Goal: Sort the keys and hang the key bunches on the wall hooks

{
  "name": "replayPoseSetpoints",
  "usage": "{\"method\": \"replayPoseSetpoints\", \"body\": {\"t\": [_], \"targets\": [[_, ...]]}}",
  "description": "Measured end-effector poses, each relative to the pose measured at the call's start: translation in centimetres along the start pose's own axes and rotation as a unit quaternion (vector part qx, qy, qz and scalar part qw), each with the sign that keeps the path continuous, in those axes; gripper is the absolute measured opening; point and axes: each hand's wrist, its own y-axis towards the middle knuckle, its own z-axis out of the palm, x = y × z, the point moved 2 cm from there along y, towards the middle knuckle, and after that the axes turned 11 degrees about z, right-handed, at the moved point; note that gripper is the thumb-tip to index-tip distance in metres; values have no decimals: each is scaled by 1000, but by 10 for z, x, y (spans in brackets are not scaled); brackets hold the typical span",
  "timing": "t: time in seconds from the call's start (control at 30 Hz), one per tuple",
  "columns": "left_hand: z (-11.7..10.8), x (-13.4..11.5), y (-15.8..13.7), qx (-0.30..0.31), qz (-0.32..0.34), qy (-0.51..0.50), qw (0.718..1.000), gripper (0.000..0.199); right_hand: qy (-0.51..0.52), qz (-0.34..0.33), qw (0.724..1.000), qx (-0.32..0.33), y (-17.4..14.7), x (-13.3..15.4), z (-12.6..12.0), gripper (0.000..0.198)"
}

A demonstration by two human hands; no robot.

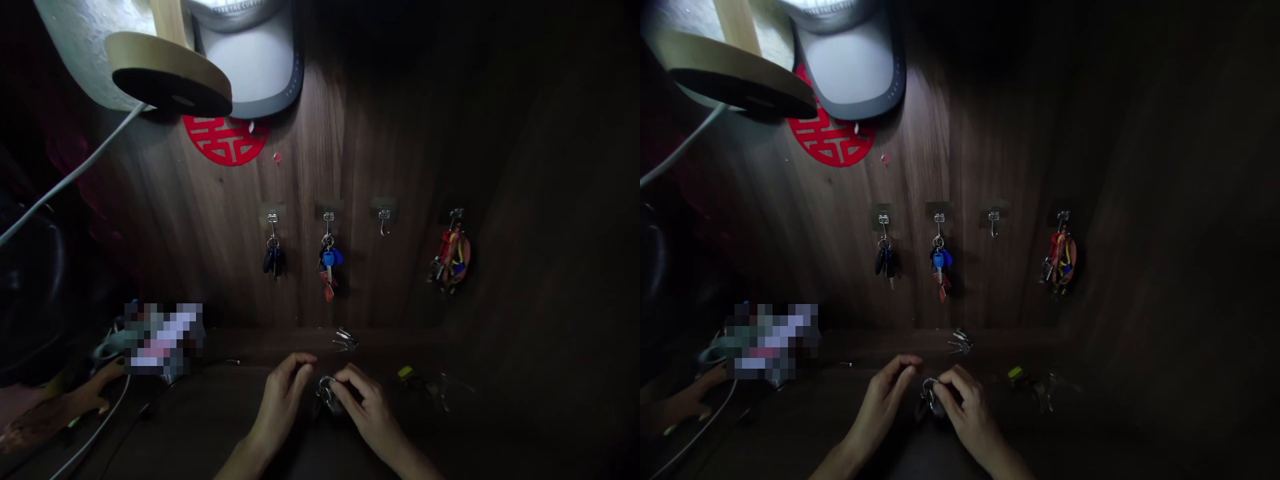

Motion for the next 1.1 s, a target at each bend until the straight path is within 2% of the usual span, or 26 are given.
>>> {"method": "replayPoseSetpoints", "body": {"t": [0.07,0.17,0.27,0.37,0.47,0.63,0.83,0.97,1.1], "targets": [[4,3,-1,20,-9,-9,1000,26,25,31,999,-7,0,-2,-2,24],[11,5,-3,54,2,-7,999,23,32,34,999,-10,0,-3,-3,25],[14,3,-3,34,15,-3,999,22,20,19,1000,-9,0,-3,-2,25],[8,-3,3,17,34,1,999,22,15,19,1000,0,2,-6,-3,22],[-8,-13,17,-9,58,17,998,19,-5,33,999,-5,5,-13,-5,21],[-47,-30,54,-78,59,38,994,18,-34,55,998,-7,10,-26,-1,21],[-90,-59,107,-154,100,92,979,23,-72,51,995,44,12,-27,4,20],[-106,-72,138,-187,134,118,966,25,-73,60,994,60,12,-24,3,21],[-114,-76,159,-208,136,125,961,27,-67,63,994,63,12,-25,3,22]]}}
